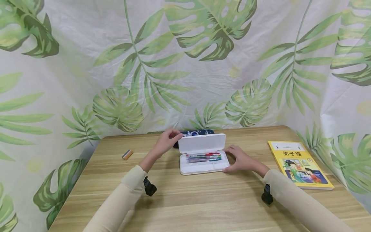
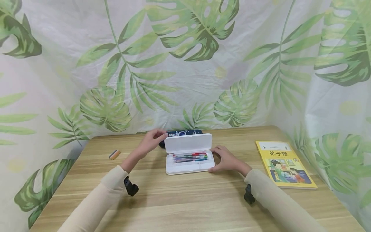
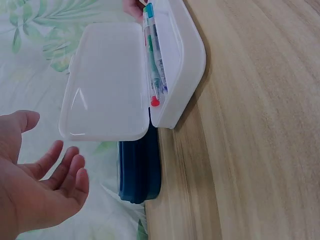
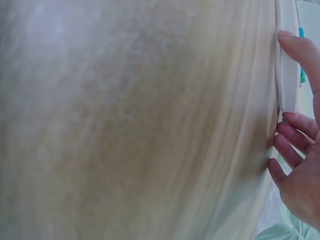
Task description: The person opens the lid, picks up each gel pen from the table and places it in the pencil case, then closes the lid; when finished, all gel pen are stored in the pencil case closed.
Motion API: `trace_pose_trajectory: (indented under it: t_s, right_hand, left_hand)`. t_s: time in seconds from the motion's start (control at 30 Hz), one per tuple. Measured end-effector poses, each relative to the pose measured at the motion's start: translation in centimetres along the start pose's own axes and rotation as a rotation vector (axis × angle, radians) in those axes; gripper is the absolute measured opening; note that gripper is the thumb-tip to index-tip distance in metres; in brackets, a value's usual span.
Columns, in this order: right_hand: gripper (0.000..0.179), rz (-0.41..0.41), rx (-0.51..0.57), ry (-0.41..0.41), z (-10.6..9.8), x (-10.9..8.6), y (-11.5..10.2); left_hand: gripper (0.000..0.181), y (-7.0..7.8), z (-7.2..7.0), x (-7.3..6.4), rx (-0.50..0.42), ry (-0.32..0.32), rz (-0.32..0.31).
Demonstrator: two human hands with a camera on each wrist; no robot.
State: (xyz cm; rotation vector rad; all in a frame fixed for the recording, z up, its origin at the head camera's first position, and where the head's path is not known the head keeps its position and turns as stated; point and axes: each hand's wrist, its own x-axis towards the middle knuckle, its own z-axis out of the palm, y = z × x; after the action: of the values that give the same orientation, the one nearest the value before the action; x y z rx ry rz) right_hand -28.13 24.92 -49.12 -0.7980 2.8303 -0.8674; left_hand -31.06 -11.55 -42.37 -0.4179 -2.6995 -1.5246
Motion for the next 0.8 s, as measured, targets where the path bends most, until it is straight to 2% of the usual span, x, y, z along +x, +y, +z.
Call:
trace_pose_trajectory:
  t_s: [0.17, 0.27, 0.5, 0.63, 0.8]
  right_hand:
    - [0.088, -0.002, 0.0, -0.002, 0.1, 0.0, 0.2]
    - [0.088, -0.006, -0.001, 0.0, 0.1, 0.1, 0.3]
    - [0.087, -0.014, -0.006, -0.002, 0.0, 0.1, 0.4]
    - [0.088, 0.003, 0.002, -0.014, -0.1, 0.1, 0.3]
    - [0.088, 0.008, -0.001, -0.017, -0.1, 0.1, 0.3]
  left_hand:
    - [0.048, -0.4, -0.3, 0.1, -0.046, -0.142, -0.153]
    - [0.056, -0.6, -0.4, 0.2, -0.083, -0.21, -0.213]
    - [0.06, -0.8, -0.4, 0.3, -0.128, -0.338, -0.274]
    - [0.062, -1.1, -0.4, 0.4, -0.158, -0.356, -0.31]
    - [0.06, -1.2, -0.2, 0.7, -0.182, -0.346, -0.358]
